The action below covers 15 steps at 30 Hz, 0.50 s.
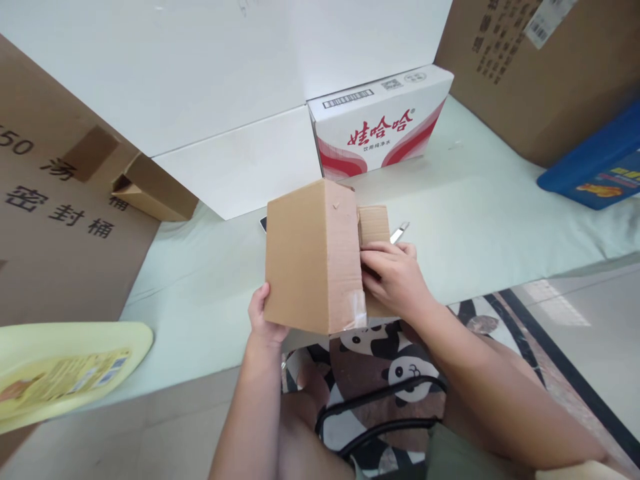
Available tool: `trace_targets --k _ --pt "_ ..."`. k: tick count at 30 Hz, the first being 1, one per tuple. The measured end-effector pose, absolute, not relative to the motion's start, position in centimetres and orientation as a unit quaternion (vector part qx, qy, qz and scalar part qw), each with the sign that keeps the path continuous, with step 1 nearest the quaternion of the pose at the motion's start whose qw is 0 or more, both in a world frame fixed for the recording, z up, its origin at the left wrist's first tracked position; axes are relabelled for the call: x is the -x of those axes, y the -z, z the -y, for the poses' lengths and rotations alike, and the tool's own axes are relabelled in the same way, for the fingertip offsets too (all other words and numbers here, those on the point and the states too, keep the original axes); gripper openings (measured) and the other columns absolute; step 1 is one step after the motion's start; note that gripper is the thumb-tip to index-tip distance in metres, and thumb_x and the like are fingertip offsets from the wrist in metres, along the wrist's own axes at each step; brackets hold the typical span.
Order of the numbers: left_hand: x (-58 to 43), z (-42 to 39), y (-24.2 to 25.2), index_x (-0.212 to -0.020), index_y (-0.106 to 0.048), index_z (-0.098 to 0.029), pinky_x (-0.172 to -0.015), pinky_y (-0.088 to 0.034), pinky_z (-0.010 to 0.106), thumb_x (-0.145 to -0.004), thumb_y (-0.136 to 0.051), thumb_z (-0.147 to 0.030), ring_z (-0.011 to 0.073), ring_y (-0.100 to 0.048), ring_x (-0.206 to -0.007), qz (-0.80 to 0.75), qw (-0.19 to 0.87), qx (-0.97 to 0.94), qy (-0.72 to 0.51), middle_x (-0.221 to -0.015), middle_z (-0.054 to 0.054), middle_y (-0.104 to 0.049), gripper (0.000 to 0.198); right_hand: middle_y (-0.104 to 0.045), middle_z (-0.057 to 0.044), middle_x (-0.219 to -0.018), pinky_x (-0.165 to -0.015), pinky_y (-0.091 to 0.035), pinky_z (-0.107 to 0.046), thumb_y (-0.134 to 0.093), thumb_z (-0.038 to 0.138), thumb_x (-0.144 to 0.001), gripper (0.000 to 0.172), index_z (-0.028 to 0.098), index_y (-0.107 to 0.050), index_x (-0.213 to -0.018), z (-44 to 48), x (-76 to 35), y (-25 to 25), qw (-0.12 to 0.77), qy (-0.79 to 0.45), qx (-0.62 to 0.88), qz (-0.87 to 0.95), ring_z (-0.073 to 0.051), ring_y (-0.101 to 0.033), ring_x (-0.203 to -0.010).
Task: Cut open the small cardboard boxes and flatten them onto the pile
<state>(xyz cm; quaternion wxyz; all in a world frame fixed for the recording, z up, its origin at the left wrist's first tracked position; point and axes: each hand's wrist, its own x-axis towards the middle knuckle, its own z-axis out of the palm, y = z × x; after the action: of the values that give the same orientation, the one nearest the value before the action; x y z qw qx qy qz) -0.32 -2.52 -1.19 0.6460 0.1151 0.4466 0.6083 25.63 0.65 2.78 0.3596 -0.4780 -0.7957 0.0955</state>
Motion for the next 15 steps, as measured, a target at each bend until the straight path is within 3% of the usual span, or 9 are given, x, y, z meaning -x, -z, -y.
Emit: trace_targets --k 6,10,15 --pt "0.22 2.50 1.12 -0.084 -0.073 -0.017 -0.059 -0.060 0.031 -0.074 -0.071 -0.040 0.0241 -0.074 -0.067 -0.441 0.648 -0.117 -0.610 -0.078 0.008 -0.078 0.024 -0.079 -0.003 -0.105 -0.086 -0.028 -0.042 -0.053 0.016 -0.096 0.021 0.024 -0.070 -0.086 -0.80 -25.62 -2.60 0.348 -0.074 0.471 0.807 -0.023 -0.065 -0.104" --pt "0.37 2.57 1.37 -0.086 -0.074 -0.017 -0.060 -0.060 0.031 -0.074 -0.070 -0.039 0.0244 -0.075 -0.068 -0.438 0.653 -0.112 -0.608 -0.078 0.008 -0.078 0.024 -0.077 -0.004 -0.093 -0.082 -0.029 -0.041 -0.054 0.015 -0.094 0.024 0.023 -0.070 -0.079 -0.95 -25.70 -2.35 0.337 -0.031 0.466 0.817 -0.022 -0.061 -0.095" --pt "0.93 2.47 1.71 -0.087 -0.074 -0.017 -0.062 -0.060 0.033 -0.077 -0.068 -0.037 0.0254 -0.074 -0.069 -0.448 0.655 -0.116 -0.598 -0.080 0.009 -0.078 0.024 -0.072 -0.004 -0.083 -0.084 -0.029 -0.042 -0.060 0.011 -0.086 0.020 0.023 -0.070 -0.073 -1.11 -25.83 -2.06 0.269 -0.041 0.443 0.854 -0.024 -0.057 -0.100"
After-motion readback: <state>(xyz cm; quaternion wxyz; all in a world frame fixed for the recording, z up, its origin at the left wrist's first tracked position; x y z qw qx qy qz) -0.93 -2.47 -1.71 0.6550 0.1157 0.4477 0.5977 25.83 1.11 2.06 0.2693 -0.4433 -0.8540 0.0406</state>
